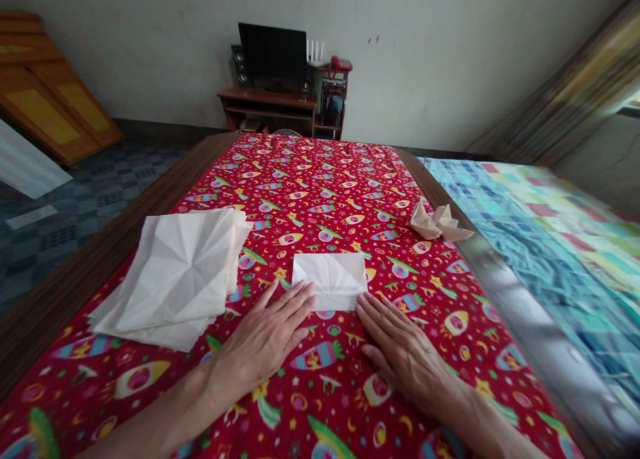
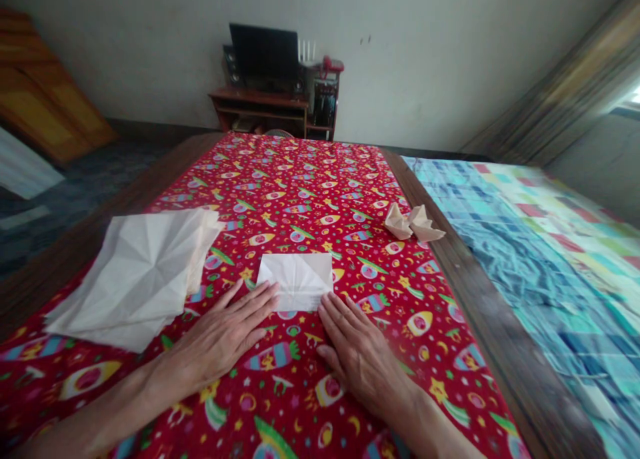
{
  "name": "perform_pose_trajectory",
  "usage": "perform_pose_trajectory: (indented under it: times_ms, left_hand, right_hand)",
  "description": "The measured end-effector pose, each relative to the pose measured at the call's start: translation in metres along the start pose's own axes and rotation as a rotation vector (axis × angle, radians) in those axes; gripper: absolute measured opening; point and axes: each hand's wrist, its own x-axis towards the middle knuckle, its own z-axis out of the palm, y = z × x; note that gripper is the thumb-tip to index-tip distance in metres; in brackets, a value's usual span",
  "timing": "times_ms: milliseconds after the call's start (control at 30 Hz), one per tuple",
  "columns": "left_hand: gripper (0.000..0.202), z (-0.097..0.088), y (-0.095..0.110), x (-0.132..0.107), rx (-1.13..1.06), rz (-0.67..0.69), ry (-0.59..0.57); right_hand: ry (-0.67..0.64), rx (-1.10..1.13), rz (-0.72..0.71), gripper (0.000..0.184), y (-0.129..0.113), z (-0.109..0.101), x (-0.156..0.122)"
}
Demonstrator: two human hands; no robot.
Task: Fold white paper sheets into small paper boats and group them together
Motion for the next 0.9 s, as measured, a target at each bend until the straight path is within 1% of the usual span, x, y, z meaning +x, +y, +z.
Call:
perform_pose_trajectory:
  times_ms: [100, 200, 267, 333, 400, 467, 533, 633, 700, 800, 900]
  left_hand:
    - [0.042, -0.005, -0.007, -0.012, -0.002, 0.0, 0.007]
    - [0.035, -0.011, -0.012, -0.013, -0.045, -0.006, 0.014]
    - [0.032, -0.012, -0.012, -0.006, -0.091, -0.024, 0.037]
    - [0.032, -0.009, -0.011, 0.007, -0.134, -0.021, 0.065]
    - [0.033, -0.004, -0.009, 0.023, -0.16, 0.028, 0.08]
    - [0.036, 0.002, -0.007, 0.038, -0.163, 0.069, 0.065]
    - [0.04, 0.006, -0.006, 0.049, -0.156, 0.076, 0.039]
    - [0.047, 0.01, -0.003, 0.058, -0.126, 0.05, 0.014]
    - [0.049, 0.012, -0.002, 0.059, -0.105, 0.038, 0.012]
    - [0.05, 0.014, -0.002, 0.059, -0.096, 0.039, 0.024]
    - [0.049, 0.014, -0.003, 0.057, -0.086, 0.042, 0.025]
  right_hand:
    - [0.039, -0.018, -0.014, 0.051, 0.0, -0.002, 0.003]
    - [0.105, -0.039, -0.03, 0.043, -0.001, -0.002, 0.008]
    - [0.173, -0.042, -0.041, 0.036, -0.002, -0.001, 0.015]
    - [0.232, -0.046, -0.027, 0.028, -0.002, 0.0, 0.023]
    - [0.252, -0.077, 0.006, 0.024, -0.001, 0.002, 0.033]
    - [0.237, -0.113, 0.041, 0.023, 0.001, 0.003, 0.043]
    - [0.179, -0.113, 0.078, 0.022, 0.003, 0.004, 0.051]
    - [0.053, -0.077, 0.163, 0.021, 0.007, 0.006, 0.061]
    - [0.03, -0.079, 0.196, 0.024, 0.01, 0.009, 0.063]
    - [0.047, -0.098, 0.145, 0.041, 0.018, 0.016, 0.063]
    - [-0.002, -0.096, 0.105, 0.049, 0.026, 0.022, 0.061]
